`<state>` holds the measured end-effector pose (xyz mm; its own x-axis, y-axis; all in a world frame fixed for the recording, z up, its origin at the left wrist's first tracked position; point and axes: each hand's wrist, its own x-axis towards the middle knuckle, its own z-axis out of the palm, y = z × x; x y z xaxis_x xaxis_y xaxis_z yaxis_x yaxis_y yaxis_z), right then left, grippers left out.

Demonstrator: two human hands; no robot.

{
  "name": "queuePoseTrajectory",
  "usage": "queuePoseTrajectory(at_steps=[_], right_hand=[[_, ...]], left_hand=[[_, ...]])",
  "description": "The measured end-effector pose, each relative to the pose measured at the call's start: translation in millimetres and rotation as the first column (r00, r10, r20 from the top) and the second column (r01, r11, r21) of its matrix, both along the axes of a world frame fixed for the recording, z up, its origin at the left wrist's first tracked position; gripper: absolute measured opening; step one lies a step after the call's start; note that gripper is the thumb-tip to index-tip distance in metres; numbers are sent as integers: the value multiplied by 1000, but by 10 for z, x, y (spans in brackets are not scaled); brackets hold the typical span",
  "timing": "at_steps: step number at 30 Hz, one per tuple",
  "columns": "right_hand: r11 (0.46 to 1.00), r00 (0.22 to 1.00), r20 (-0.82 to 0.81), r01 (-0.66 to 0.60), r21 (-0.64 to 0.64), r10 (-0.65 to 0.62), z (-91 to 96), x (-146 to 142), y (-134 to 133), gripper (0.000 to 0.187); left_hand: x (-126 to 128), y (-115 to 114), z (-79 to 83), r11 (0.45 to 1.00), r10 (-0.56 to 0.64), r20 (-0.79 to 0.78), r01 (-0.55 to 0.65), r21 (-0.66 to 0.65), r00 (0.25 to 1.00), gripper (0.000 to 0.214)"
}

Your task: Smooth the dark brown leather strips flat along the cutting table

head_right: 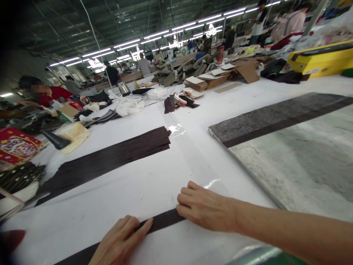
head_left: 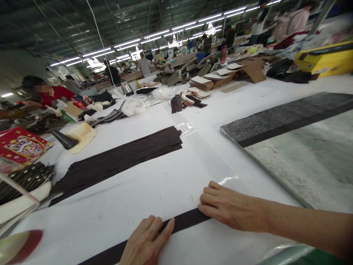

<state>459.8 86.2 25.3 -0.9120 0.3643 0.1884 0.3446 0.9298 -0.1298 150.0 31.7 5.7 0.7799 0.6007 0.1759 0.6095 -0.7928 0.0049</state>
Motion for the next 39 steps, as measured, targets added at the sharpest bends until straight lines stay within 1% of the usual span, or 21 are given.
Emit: queuePoseTrajectory(at_steps=[3,7,9,11,16,19,21,23,26,28,31,32,34,37,39], right_hand=[[1000,1000,9,-18,11,18,-9,30,-1,20],[999,999,20,-26,22,25,-20,73,-15,22],[1000,1000,5,-22,22,22,-19,103,-28,23],[1000,1000,-6,-17,22,17,-12,139,-42,23],[1000,1000,26,13,15,-14,4,238,-73,25],[999,998,46,37,12,-37,-2,295,-90,25],[999,998,48,49,16,-50,-8,329,-100,25],[998,997,45,61,19,-62,-11,358,-110,25],[996,996,34,84,28,-84,-11,395,-127,25],[995,995,27,97,35,-98,-10,419,-142,26],[992,992,27,123,40,-124,-9,460,-170,28],[991,991,28,132,39,-133,-9,477,-179,29],[989,989,32,144,29,-145,-8,523,-193,29],[987,987,28,157,20,-158,-6,622,-202,30],[984,984,-1,177,31,-177,2,676,-199,31]], left_hand=[[64,23,24,998,-14,31,12,58,999,37],[210,46,81,997,-41,-11,41,63,999,30],[269,54,84,993,-55,-19,57,104,998,32],[310,57,70,989,-59,-32,63,137,998,36],[359,45,8,993,-31,-95,41,113,995,40],[378,39,-42,985,0,-80,14,171,997,43],[404,43,-70,982,-8,-66,20,189,998,42],[450,54,-81,986,-38,-72,49,160,997,38],[553,78,-57,995,-63,-101,70,71,993,35],[629,97,-25,999,-35,-120,39,36,992,44],[725,117,21,1000,-8,-154,8,1,988,66],[749,118,31,1000,-1,-169,0,-8,986,71],[781,110,42,1000,0,-194,-2,-10,981,74],[803,76,48,999,40,-227,-37,17,973,75],[810,56,50,998,54,-233,-48,33,971,74]])
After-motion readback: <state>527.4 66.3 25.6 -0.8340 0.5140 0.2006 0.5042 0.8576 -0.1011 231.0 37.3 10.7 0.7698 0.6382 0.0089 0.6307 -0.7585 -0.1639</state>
